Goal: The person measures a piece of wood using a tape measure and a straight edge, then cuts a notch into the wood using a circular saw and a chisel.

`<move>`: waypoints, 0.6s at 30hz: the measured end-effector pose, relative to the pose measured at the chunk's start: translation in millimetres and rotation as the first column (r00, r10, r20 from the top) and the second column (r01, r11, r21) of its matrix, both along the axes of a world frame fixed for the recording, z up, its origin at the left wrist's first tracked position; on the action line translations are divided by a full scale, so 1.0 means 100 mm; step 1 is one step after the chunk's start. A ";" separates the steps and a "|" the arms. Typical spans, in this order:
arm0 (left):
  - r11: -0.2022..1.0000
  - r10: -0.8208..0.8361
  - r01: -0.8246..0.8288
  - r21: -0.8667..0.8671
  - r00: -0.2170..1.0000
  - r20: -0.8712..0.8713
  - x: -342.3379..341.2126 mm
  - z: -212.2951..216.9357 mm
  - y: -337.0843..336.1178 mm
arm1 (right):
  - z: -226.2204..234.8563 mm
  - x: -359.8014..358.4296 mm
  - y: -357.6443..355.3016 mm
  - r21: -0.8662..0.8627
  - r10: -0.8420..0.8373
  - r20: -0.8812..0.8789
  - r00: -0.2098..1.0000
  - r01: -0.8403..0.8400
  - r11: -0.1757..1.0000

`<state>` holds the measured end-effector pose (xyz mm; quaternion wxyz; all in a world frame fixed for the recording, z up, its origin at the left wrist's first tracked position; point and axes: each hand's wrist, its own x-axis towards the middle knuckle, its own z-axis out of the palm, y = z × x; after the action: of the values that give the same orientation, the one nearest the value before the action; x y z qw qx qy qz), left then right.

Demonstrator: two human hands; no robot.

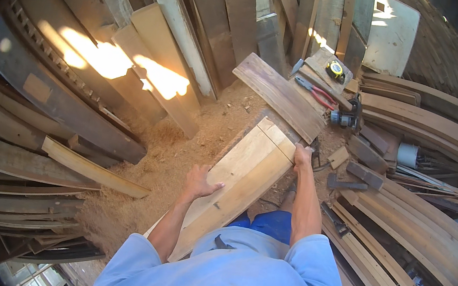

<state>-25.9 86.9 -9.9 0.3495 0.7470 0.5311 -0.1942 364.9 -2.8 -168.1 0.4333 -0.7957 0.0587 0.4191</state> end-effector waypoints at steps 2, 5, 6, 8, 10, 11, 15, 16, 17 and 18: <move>1.000 0.009 -0.009 0.000 1.000 -0.025 -0.10 0.01 0.00 | 0.18 -0.18 0.10 0.059 -0.017 -0.086 0.996 0.022 0.998; 0.998 0.047 -0.047 0.031 0.999 -0.012 -0.15 -0.01 -0.03 | 0.46 -0.28 0.19 0.056 -0.022 -0.152 0.988 0.031 0.998; 0.998 0.060 -0.060 0.034 0.998 -0.005 -0.15 -0.02 -0.02 | 0.52 -0.27 0.21 0.041 -0.022 -0.164 0.986 0.029 0.999; 0.998 0.056 -0.057 0.023 0.998 0.035 -0.09 -0.04 -0.01 | 0.38 -0.09 0.07 0.126 0.000 -0.245 0.970 0.032 0.991; 0.999 0.052 -0.051 -0.011 0.997 0.055 -0.17 0.00 -0.05 | 0.34 -0.08 0.01 0.183 0.030 -0.302 0.953 0.028 0.983; 0.995 0.058 -0.053 -0.084 0.996 0.067 -0.22 0.01 -0.03 | 0.32 -0.05 0.01 0.206 0.041 -0.308 0.950 0.025 0.978; 0.979 -0.023 0.050 -0.198 0.990 0.136 -0.15 0.55 0.05 | 0.28 0.08 -0.05 0.221 0.057 -0.296 0.953 0.010 0.975; 0.979 -0.062 0.088 -0.182 0.987 0.146 -0.19 0.68 -0.01 | 0.34 0.12 0.01 0.084 0.149 -0.302 0.942 -0.129 0.988; 0.987 -0.050 0.071 -0.145 0.988 0.144 -0.20 0.80 -0.08 | 0.38 0.07 0.05 0.055 0.135 -0.285 0.949 -0.124 0.991; 0.993 -0.041 0.057 -0.106 0.987 0.154 -0.18 0.90 -0.14 | 0.42 0.02 0.10 0.026 0.119 -0.256 0.959 -0.116 0.993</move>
<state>-43.9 73.0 80.4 0.4246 0.7520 0.4730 -0.1746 366.9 7.6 -126.2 0.4005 -0.7343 0.0648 0.5442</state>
